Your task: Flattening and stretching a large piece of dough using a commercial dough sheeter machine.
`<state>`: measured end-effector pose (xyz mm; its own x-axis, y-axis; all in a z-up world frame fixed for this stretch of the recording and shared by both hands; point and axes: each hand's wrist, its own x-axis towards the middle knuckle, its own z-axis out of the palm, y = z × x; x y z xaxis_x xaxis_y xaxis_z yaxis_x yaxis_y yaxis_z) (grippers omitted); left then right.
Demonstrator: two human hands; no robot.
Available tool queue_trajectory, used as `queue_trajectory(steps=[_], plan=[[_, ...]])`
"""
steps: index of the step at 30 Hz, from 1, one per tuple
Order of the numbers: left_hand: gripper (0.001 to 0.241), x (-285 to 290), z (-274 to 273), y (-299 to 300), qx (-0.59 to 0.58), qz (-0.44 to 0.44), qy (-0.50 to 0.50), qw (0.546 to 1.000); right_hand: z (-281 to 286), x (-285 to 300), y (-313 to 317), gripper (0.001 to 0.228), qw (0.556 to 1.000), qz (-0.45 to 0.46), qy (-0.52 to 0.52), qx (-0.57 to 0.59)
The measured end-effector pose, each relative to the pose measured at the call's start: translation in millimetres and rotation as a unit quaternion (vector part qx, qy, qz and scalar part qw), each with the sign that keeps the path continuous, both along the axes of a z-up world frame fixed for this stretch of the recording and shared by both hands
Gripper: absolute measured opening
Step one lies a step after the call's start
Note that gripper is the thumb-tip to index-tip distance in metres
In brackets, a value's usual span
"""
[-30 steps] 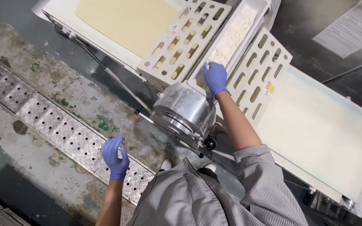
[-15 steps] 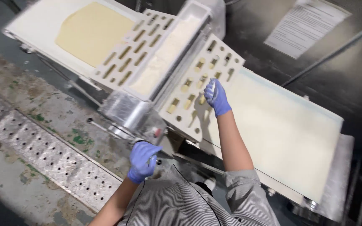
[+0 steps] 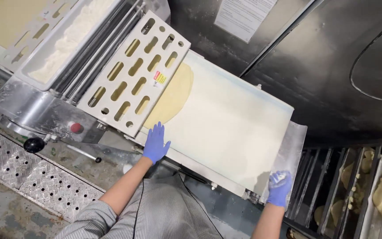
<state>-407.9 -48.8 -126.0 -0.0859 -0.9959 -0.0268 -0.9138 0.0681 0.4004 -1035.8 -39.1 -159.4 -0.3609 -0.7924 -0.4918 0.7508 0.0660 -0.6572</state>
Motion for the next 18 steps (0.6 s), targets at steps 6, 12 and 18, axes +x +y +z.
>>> queue_trajectory(steps=[6,12,18], plan=[[0.055,6.6,20.9,33.1,0.048,-0.024,0.134,0.989,113.6,-55.4,-43.8,0.022,0.991,-0.022,0.087,-0.098],[0.033,49.7,-18.2,108.0,0.013,0.142,0.221,0.965,100.5,116.4,-128.2,0.021,0.913,-0.194,0.352,-0.067],[0.039,139.3,-107.9,233.5,0.128,0.35,0.163,0.914,-27.6,328.6,-155.1,0.023,0.955,0.133,0.258,-0.061]])
